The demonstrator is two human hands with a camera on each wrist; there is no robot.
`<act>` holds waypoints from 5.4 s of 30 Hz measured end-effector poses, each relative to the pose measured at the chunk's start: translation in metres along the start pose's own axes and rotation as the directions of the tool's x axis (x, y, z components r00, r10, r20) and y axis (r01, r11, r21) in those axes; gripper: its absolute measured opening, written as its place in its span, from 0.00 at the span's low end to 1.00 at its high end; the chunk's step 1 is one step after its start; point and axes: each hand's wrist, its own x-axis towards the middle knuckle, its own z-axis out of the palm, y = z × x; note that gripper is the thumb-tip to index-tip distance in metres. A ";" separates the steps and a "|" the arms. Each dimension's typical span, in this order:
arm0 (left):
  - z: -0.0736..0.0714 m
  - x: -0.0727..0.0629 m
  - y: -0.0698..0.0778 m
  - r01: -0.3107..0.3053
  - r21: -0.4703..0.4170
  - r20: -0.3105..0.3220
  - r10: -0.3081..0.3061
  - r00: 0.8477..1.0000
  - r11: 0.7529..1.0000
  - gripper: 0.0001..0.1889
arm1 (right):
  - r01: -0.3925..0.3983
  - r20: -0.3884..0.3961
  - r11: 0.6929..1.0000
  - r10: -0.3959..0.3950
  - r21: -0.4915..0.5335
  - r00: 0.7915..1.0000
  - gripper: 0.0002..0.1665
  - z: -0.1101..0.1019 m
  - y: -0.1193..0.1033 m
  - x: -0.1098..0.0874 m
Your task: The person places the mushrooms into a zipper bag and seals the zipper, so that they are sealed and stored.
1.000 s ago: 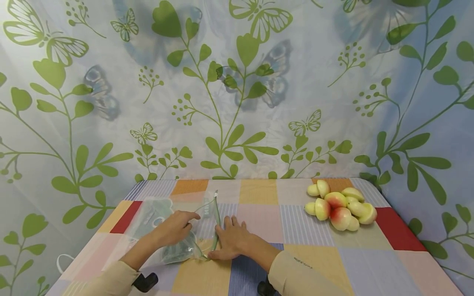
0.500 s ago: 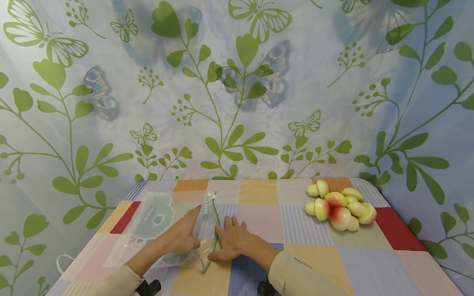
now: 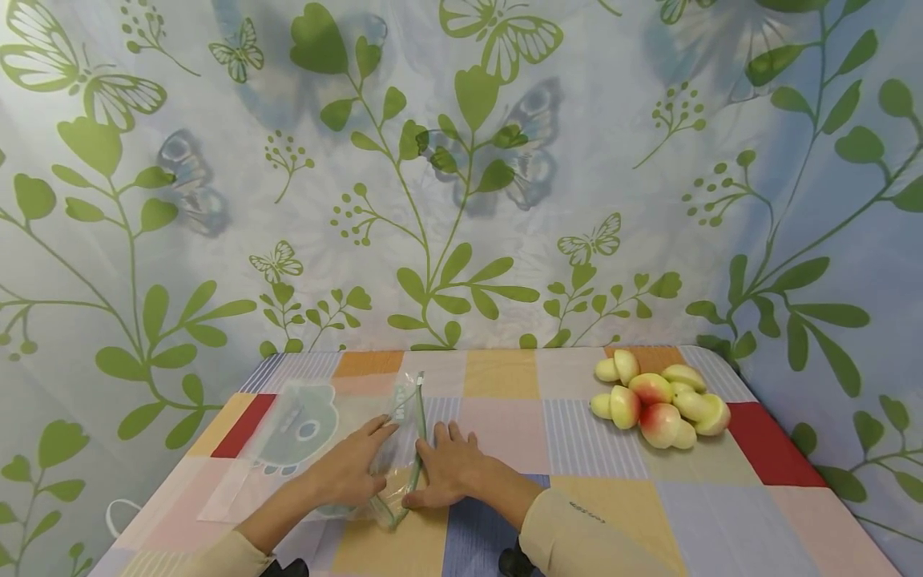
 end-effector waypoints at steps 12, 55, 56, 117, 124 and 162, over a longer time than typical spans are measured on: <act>0.005 -0.014 0.005 -0.031 0.053 -0.207 0.041 0.978 0.998 0.30 | -0.002 -0.008 1.000 0.002 0.002 1.000 0.56 0.000 -0.001 0.000; 0.022 -0.018 0.011 0.092 -0.105 -0.044 -0.097 0.994 0.990 0.70 | 0.004 -0.005 0.996 -0.003 0.091 1.000 0.56 -0.003 0.005 0.002; 0.021 -0.018 0.011 0.094 -0.105 -0.045 -0.099 0.994 0.990 0.70 | 0.007 -0.010 0.996 -0.006 0.089 1.000 0.56 -0.003 0.006 0.003; 0.021 -0.015 0.015 0.120 -0.104 -0.059 -0.126 0.990 0.987 0.73 | 0.081 -0.257 0.979 -0.031 0.186 0.966 0.50 -0.086 0.136 -0.099; 0.021 -0.016 0.016 0.130 -0.107 -0.061 -0.137 0.989 0.986 0.73 | 0.062 -0.299 0.986 -0.013 0.157 0.954 0.47 -0.085 0.156 -0.115; 0.023 -0.013 0.015 0.149 -0.118 -0.024 -0.153 0.988 0.982 0.73 | -0.137 -0.495 0.969 0.223 0.204 0.840 0.44 -0.037 0.265 -0.224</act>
